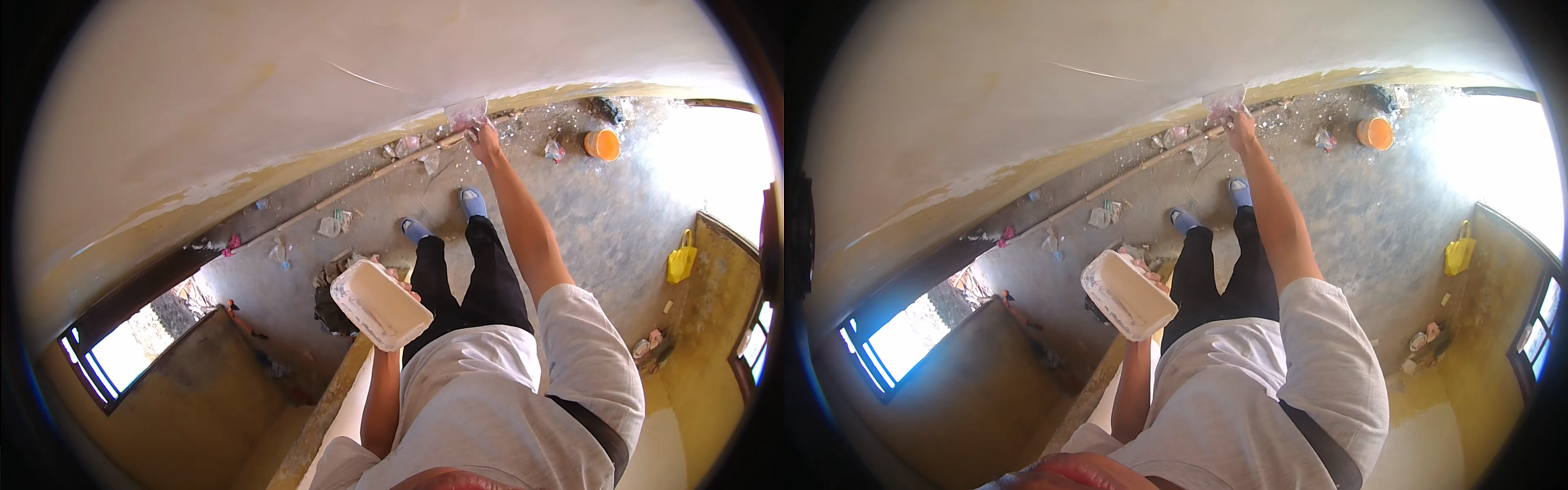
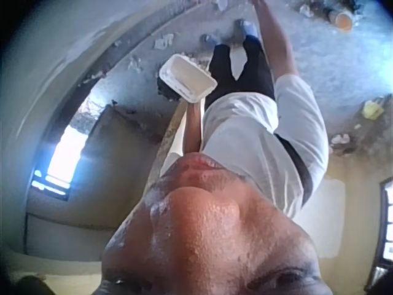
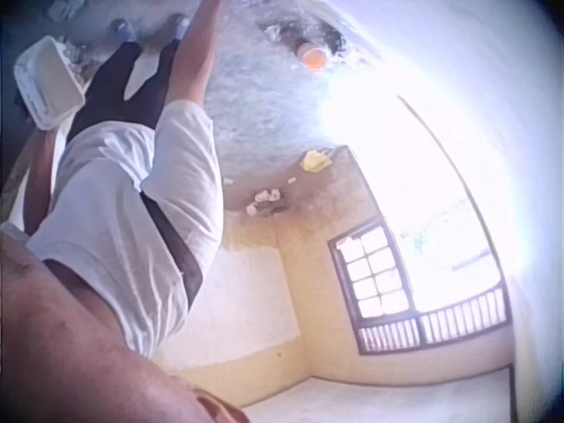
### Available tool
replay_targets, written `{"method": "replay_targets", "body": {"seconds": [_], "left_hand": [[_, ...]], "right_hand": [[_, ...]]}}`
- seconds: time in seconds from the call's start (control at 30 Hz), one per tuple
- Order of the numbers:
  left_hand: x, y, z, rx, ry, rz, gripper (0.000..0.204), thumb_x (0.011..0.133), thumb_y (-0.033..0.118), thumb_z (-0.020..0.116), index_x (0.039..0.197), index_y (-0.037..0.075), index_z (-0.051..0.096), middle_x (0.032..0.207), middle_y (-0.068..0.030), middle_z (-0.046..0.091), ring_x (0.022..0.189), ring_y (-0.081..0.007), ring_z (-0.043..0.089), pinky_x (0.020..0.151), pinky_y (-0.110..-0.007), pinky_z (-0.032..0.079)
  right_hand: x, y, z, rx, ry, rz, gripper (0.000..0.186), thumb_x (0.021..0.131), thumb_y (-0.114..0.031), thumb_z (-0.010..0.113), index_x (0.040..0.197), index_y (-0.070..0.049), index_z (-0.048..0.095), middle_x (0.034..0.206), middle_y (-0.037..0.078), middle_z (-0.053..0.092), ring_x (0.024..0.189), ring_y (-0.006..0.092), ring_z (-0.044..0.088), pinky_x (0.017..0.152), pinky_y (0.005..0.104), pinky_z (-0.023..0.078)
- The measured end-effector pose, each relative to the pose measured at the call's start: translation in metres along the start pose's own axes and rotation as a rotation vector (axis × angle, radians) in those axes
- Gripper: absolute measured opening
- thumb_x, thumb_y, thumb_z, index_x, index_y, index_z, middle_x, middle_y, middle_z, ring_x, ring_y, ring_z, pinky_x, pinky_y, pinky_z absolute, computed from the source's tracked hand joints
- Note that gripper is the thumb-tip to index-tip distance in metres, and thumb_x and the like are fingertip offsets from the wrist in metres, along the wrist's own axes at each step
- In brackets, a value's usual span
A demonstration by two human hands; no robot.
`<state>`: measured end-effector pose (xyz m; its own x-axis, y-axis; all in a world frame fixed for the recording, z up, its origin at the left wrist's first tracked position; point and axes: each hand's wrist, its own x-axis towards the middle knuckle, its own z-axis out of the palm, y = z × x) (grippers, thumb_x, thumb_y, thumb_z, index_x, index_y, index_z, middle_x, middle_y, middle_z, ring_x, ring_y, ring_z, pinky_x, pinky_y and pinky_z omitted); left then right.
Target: The person applies plaster to a wall using a putty knife, scooping the material from a small plastic container.
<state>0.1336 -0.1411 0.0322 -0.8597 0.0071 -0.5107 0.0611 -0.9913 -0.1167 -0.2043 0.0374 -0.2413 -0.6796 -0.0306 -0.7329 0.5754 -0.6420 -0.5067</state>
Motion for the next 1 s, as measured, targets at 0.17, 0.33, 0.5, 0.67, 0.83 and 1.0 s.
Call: {"method": "replay_targets", "body": {"seconds": [0.17,0.33,0.5,0.67,0.83,1.0], "left_hand": [[-0.005,0.001,0.022,-0.049,-0.075,0.019,0.066,0.088,0.050,0.065,0.148,0.032,0.044,0.135,-0.0072,0.056,0.115,-0.0291,0.053,0.104,-0.045,0.036],[-0.008,0.026,0.039,-0.053,-0.215,-0.021,0.061,0.090,0.047,0.063,0.146,0.030,0.046,0.135,-0.0049,0.056,0.119,-0.0259,0.053,0.104,-0.045,0.039],[-0.012,0.085,0.015,-0.052,-0.333,0.062,0.060,0.091,0.048,0.062,0.144,0.023,0.049,0.146,-0.0049,0.050,0.124,-0.0279,0.051,0.107,-0.048,0.038],[-0.008,0.122,0.024,0.178,-0.229,0.307,0.062,0.091,0.048,0.062,0.144,0.020,0.048,0.148,-0.0084,0.047,0.126,-0.0337,0.049,0.110,-0.051,0.036],[-0.006,0.144,0.019,0.219,-0.201,0.382,0.063,0.091,0.047,0.063,0.145,0.020,0.046,0.148,-0.0090,0.046,0.126,-0.0346,0.049,0.110,-0.051,0.037],[0.001,0.155,-0.002,0.110,-0.239,0.256,0.064,0.091,0.046,0.064,0.146,0.020,0.045,0.147,-0.0094,0.046,0.125,-0.0350,0.049,0.109,-0.052,0.038]], "right_hand": [[-0.052,-0.014,0.031,0.007,-0.080,-0.024,0.032,0.094,-0.003,0.038,0.122,-0.010,0.053,0.117,0.007,0.059,0.106,0.0215,0.056,0.089,0.0411,0.047],[-0.104,-0.036,0.071,0.002,-0.140,-0.007,0.027,0.099,-0.014,0.038,0.120,-0.010,0.054,0.116,0.008,0.062,0.104,0.0180,0.053,0.092,0.0368,0.042],[-0.182,-0.067,0.128,-0.021,-0.309,-0.127,0.025,0.097,-0.008,0.040,0.117,-0.006,0.055,0.117,0.012,0.062,0.105,0.0195,0.055,0.086,0.0343,0.048],[-0.244,-0.135,0.192,0.069,-0.377,-0.234,0.025,0.103,-0.014,0.035,0.112,0.005,0.048,0.115,0.022,0.056,0.099,0.0253,0.060,0.076,0.0283,0.054],[-0.348,-0.207,0.255,0.280,-0.350,-0.159,0.026,0.096,-0.004,0.050,0.112,0.017,0.044,0.109,0.032,0.056,0.086,0.0276,0.060,0.075,0.0301,0.059],[-0.398,-0.209,0.234,0.239,-0.578,-0.359,0.017,0.094,-0.001,0.052,0.106,0.010,0.051,0.105,0.021,0.058,0.093,0.0270,0.059,0.082,0.0338,0.055]]}}
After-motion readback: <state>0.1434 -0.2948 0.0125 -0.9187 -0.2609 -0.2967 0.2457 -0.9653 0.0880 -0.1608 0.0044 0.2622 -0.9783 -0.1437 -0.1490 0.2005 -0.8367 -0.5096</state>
